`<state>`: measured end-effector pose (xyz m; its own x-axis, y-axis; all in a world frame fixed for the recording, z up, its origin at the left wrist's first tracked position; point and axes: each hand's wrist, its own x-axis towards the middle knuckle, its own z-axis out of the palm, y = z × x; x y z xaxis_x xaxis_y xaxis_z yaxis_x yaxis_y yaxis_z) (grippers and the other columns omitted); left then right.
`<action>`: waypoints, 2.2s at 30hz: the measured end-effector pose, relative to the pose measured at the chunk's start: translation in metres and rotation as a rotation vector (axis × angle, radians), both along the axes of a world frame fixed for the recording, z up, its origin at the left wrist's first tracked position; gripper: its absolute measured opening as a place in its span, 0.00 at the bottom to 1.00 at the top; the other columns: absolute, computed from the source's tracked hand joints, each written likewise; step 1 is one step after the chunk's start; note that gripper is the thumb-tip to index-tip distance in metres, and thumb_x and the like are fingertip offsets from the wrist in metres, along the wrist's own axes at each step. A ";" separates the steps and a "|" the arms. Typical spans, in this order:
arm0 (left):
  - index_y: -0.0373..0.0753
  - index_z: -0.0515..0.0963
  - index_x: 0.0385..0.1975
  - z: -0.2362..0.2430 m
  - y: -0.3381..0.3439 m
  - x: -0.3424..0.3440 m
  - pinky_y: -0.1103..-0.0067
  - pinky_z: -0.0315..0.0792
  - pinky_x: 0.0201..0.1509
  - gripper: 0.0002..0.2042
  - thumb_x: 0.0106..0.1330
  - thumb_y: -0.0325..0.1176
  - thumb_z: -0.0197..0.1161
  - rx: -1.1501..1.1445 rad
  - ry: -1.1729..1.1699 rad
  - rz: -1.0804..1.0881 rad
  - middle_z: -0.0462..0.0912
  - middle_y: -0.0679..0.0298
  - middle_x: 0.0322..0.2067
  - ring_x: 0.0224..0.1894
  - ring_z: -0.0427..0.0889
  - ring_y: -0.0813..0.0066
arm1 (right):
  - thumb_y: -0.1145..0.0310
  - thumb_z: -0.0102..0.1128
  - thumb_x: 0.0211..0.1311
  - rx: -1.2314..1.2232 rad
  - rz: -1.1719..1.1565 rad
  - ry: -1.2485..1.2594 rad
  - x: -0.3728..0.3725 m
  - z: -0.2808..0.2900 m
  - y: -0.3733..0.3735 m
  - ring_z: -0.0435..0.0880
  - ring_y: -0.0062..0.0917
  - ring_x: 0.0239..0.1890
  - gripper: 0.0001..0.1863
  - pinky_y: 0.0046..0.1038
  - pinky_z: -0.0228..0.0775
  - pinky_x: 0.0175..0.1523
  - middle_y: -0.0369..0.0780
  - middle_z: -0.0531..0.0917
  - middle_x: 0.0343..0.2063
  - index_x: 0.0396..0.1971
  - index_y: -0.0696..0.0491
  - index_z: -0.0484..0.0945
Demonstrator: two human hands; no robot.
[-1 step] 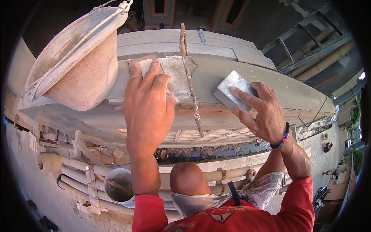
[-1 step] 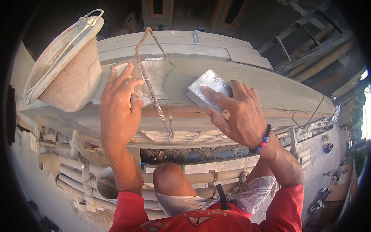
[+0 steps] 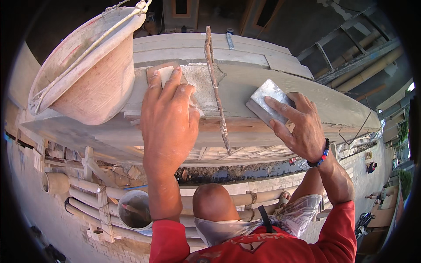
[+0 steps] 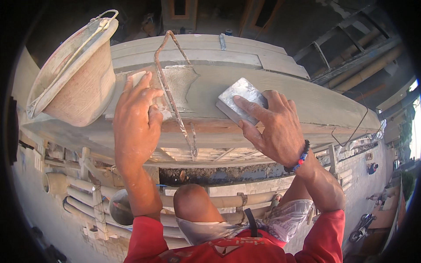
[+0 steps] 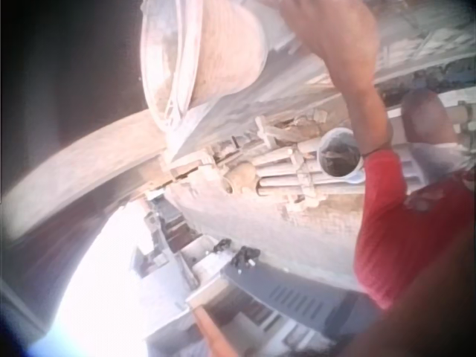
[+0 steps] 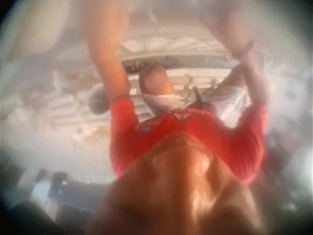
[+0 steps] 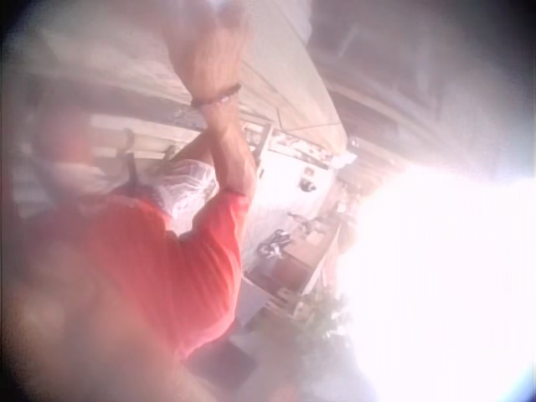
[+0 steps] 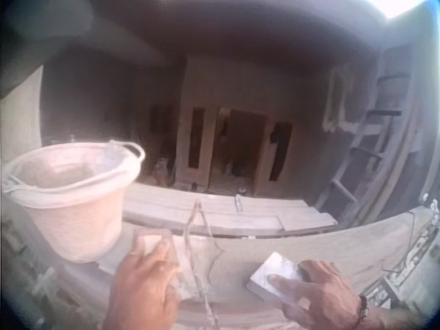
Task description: The person smooths a freshly poured concrete surface using a rectangular trowel. They repeatedly rub the trowel along the surface, occasionally dipping it into a bucket of water to maintain smoothness.
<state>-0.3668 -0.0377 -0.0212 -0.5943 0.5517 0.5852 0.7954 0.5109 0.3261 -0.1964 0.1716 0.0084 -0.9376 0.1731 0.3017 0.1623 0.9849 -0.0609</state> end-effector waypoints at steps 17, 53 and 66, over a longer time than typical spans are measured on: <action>0.34 0.80 0.42 0.000 0.000 0.000 0.60 0.59 0.68 0.16 0.50 0.23 0.64 -0.045 0.010 0.044 0.72 0.53 0.60 0.66 0.63 0.46 | 0.63 0.64 0.53 -0.108 0.228 0.067 -0.003 0.004 -0.006 0.74 0.41 0.39 0.22 0.37 0.67 0.47 0.50 0.74 0.39 0.51 0.45 0.81; 0.33 0.79 0.42 -0.004 0.005 -0.001 0.62 0.56 0.70 0.15 0.54 0.18 0.52 -0.065 -0.014 0.059 0.71 0.55 0.61 0.67 0.63 0.46 | 0.59 0.59 0.60 -0.082 -0.742 0.369 0.138 -0.007 0.091 0.80 0.38 0.30 0.21 0.38 0.70 0.42 0.49 0.80 0.31 0.52 0.52 0.80; 0.31 0.78 0.41 0.000 0.010 0.002 0.59 0.60 0.67 0.14 0.53 0.20 0.58 -0.043 -0.002 0.025 0.72 0.51 0.60 0.66 0.62 0.41 | 0.58 0.62 0.56 0.032 -0.364 0.261 0.008 -0.017 -0.030 0.71 0.35 0.37 0.22 0.34 0.60 0.45 0.46 0.73 0.30 0.51 0.50 0.81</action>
<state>-0.3647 -0.0278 -0.0216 -0.6089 0.5617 0.5602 0.7819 0.5439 0.3045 -0.1881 0.1414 -0.0086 -0.7089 0.4643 0.5309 0.4816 0.8686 -0.1165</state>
